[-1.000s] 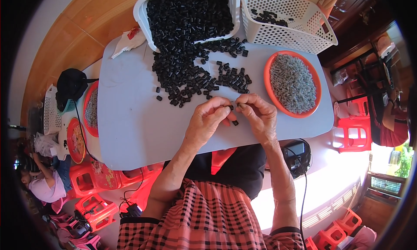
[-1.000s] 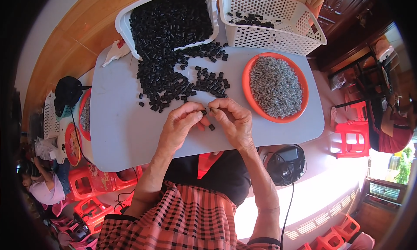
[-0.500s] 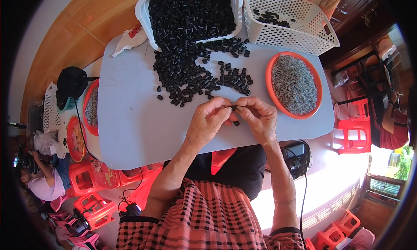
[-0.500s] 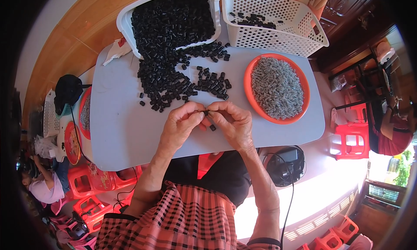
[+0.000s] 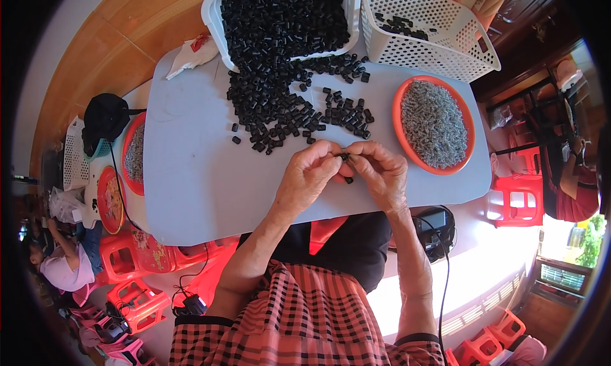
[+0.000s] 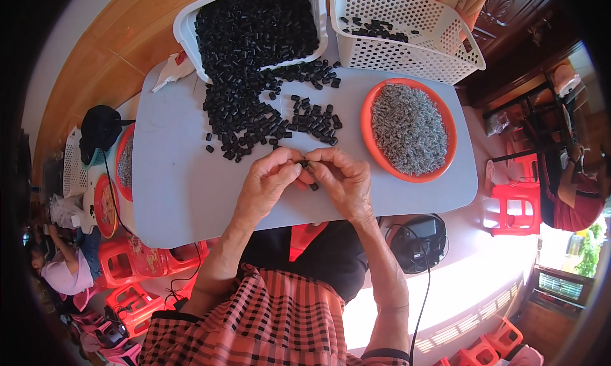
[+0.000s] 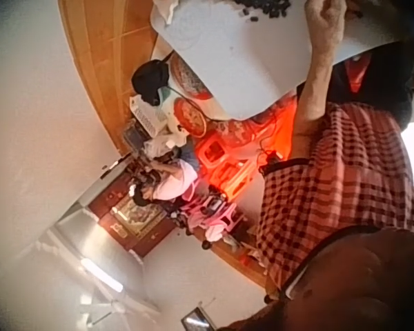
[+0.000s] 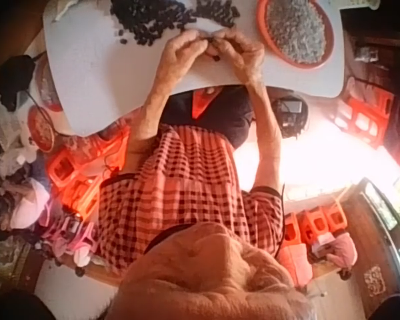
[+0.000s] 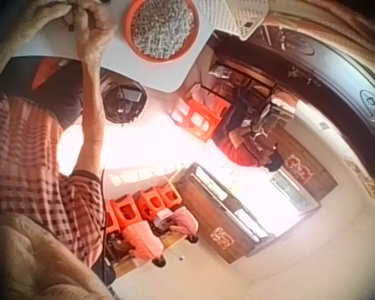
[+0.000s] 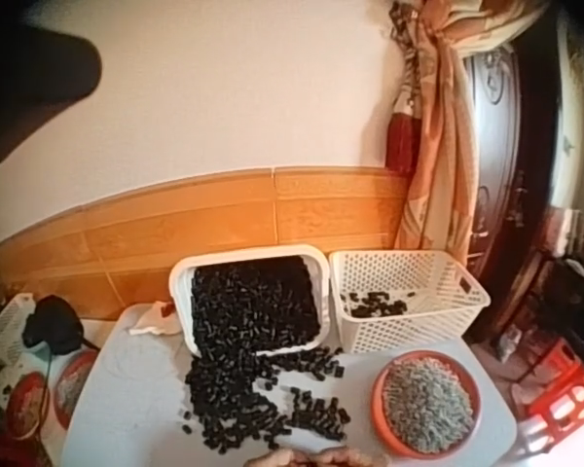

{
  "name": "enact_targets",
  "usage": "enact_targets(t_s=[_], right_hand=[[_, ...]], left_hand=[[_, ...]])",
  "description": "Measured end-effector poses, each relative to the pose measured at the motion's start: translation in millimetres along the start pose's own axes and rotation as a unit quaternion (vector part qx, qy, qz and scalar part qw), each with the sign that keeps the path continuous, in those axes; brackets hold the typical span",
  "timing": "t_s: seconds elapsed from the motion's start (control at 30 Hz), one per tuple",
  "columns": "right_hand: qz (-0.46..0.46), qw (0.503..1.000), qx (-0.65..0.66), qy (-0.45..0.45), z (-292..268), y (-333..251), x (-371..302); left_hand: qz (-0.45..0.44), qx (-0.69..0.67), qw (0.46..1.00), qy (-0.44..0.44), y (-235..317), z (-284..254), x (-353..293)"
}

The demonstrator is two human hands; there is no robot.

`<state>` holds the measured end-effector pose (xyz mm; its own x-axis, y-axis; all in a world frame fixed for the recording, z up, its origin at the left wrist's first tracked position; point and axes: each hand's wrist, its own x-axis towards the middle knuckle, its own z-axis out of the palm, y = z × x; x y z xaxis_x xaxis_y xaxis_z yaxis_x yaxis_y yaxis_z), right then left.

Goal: The person assembles small components by taking metal pieces from a dish and pressing them into plastic connectors by hand.

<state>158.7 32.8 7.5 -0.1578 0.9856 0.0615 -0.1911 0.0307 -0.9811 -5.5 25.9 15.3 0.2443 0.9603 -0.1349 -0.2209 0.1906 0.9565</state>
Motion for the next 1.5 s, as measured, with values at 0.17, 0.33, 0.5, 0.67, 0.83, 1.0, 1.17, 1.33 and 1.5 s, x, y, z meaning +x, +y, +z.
enact_targets(t_s=[0.17, 0.33, 0.5, 0.67, 0.83, 1.0, 1.17, 1.33, 1.5], right_hand=[[-0.019, 0.997, -0.081, -0.004, -0.2, 0.6, -0.4], [-0.006, 0.999, -0.039, 0.013, 1.3, 2.2, -1.6], [-0.089, 0.984, -0.153, -0.002, -0.2, 0.5, 2.6], [-0.035, 0.992, -0.122, -0.011, 0.3, 2.1, -1.0], [-0.012, 0.995, -0.101, -0.01, -0.2, 2.3, -1.3], [-0.008, 0.997, -0.073, -0.011, 0.5, 5.1, -1.5], [-0.001, 0.997, -0.072, -0.004, 0.2, 3.5, -2.5], [-0.045, 0.991, -0.124, -0.028, 0.9, -1.0, 1.0], [-0.016, 0.995, -0.1, -0.023, 1.2, 2.6, -1.1]], left_hand=[[0.01, 0.048, 0.999, 0.01, 2.4, -1.7, -1.3], [0.007, 0.08, 0.997, 0.007, 1.3, -0.7, -1.4], [-0.002, 0.104, 0.995, 0.008, -2.1, -0.8, -1.5], [0.013, 0.1, 0.995, 0.015, -1.9, -3.1, -2.1], [0.008, 0.1, 0.995, 0.015, 3.3, -2.5, -2.8], [0.012, 0.125, 0.992, 0.014, 3.0, -4.7, -3.4], [0.014, 0.131, 0.991, 0.005, 2.4, -4.8, -3.3], [0.016, 0.106, 0.994, -0.001, 1.6, -6.6, -2.0], [0.017, 0.116, 0.993, 0.004, 2.3, -8.0, -3.0]])
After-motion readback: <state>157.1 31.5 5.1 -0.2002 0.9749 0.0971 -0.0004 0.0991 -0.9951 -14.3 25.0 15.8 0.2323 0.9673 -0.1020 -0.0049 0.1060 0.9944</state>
